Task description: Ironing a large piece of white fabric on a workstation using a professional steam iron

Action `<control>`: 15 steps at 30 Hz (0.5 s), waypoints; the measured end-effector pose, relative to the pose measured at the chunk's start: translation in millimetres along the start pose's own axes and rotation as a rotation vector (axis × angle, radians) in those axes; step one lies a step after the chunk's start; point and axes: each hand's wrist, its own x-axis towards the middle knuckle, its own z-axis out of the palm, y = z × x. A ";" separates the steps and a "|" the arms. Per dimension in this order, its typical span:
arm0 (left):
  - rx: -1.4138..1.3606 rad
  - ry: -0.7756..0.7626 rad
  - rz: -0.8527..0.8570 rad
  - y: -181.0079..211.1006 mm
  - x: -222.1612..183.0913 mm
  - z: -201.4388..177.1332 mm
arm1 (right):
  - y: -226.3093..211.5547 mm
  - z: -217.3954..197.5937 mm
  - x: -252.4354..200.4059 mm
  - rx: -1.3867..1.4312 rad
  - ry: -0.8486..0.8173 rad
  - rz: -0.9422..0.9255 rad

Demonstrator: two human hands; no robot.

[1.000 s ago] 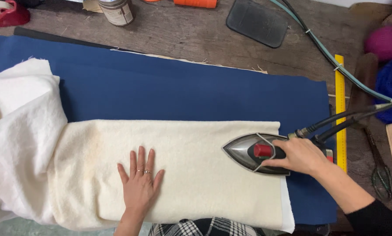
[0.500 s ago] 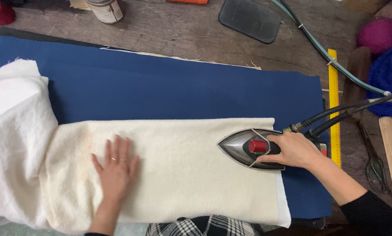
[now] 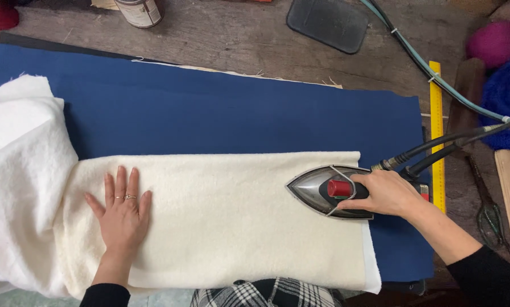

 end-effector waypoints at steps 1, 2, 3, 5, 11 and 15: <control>-0.001 0.000 0.000 0.8 -0.5 -1.1 | 0.1 0.2 -0.2 -0.001 0.000 0.001; -0.005 0.010 0.003 1.7 -1.1 -2.1 | 0.5 0.5 -0.5 -0.003 0.006 -0.005; -0.008 0.019 0.005 2.5 -1.6 -3.3 | 0.7 0.7 -0.6 -0.005 0.011 -0.010; -0.016 0.026 0.008 3.2 -2.2 -3.7 | 1.5 2.0 0.6 -0.001 0.013 -0.010; -0.023 0.035 0.007 4.3 -2.2 -3.8 | 8.6 7.1 5.2 -0.029 0.033 -0.035; -0.023 0.042 0.003 5.0 -2.1 -4.7 | 4.3 3.5 2.0 -0.005 0.017 -0.023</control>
